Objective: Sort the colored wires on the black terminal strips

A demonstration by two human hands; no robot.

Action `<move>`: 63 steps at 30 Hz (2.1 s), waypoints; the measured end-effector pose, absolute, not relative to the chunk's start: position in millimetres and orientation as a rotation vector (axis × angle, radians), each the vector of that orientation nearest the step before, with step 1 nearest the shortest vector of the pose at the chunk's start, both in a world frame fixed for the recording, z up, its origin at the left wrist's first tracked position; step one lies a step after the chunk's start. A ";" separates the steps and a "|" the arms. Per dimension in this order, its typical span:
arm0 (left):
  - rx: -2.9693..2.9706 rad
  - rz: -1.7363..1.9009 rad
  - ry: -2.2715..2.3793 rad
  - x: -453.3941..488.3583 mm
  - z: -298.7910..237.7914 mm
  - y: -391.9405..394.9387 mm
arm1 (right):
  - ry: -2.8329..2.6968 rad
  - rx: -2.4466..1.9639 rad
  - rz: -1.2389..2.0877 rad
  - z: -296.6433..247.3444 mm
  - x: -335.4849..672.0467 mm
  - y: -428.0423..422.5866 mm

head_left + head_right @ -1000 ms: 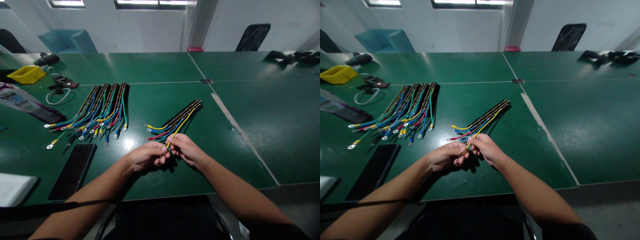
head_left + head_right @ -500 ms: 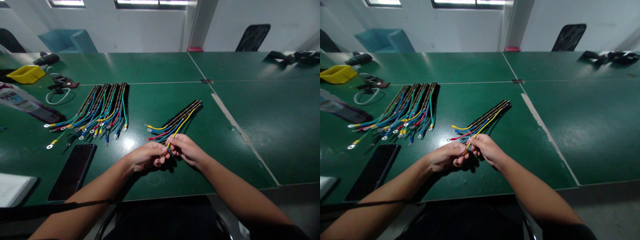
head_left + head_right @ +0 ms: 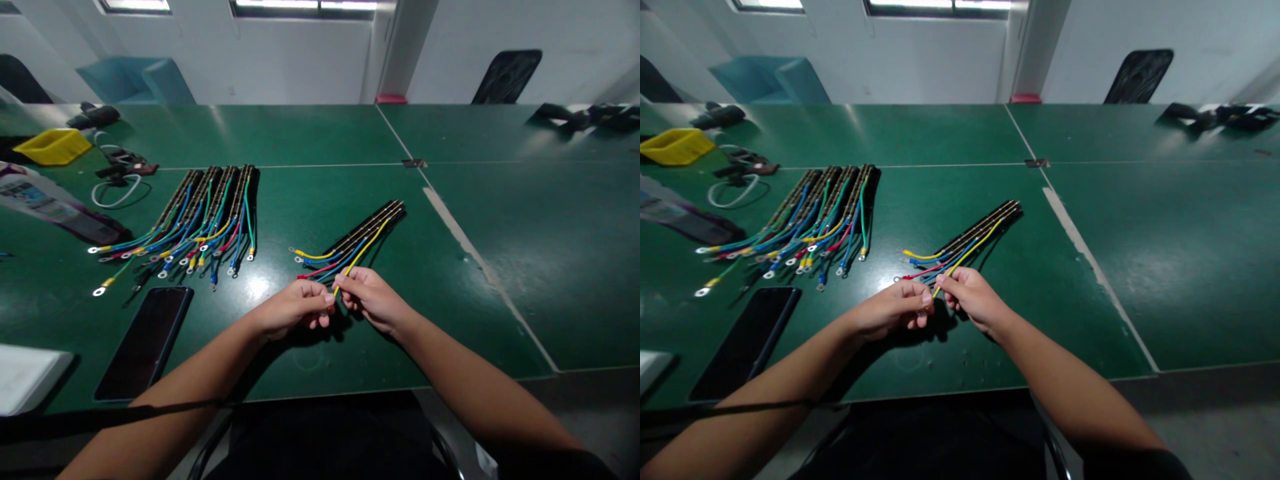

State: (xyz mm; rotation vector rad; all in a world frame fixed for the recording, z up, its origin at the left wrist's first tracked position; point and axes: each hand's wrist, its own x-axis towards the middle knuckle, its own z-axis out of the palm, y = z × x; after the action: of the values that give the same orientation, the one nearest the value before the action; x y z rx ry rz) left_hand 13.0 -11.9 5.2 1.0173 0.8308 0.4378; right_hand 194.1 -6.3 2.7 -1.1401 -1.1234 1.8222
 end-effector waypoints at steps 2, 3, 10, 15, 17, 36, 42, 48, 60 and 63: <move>1.151 0.491 0.882 13.0 6.0 -13.6 | -1.143 -1.180 1.775 0.3 193.3 -6.5; 1.232 0.522 0.905 13.1 6.5 -14.7 | -1.154 -1.193 1.750 -0.9 192.9 -6.7; 2.044 0.724 1.131 11.4 9.5 -21.5 | -1.213 -1.262 1.634 -5.1 189.7 -7.8; 2.431 0.844 1.107 8.1 4.0 -21.4 | -1.233 -1.317 1.583 -5.3 188.5 -8.1; 2.518 0.860 1.089 7.6 1.4 -21.1 | -1.237 -1.338 1.574 -5.5 188.5 -8.0; 2.378 0.645 1.124 8.9 12.0 -23.7 | -1.209 -1.376 1.644 -2.1 189.2 -8.1; 2.390 0.640 1.092 6.7 7.8 -22.0 | -1.185 -1.349 1.677 -0.8 189.3 -7.7; 2.521 0.594 1.082 6.5 7.1 -20.9 | -1.184 -1.355 1.679 -0.7 189.8 -7.8; 2.604 0.610 1.005 4.9 2.8 -18.9 | -1.163 -1.350 1.705 -0.6 190.1 -7.9; 2.622 0.600 1.002 4.5 2.6 -18.6 | -1.166 -1.345 1.711 0.3 190.3 -7.7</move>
State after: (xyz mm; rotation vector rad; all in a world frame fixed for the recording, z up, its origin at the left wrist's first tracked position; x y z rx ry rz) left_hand 4.5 -18.6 2.6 2.6219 1.0015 0.5996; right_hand 190.3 -7.7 0.3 -1.3450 -1.1658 1.7112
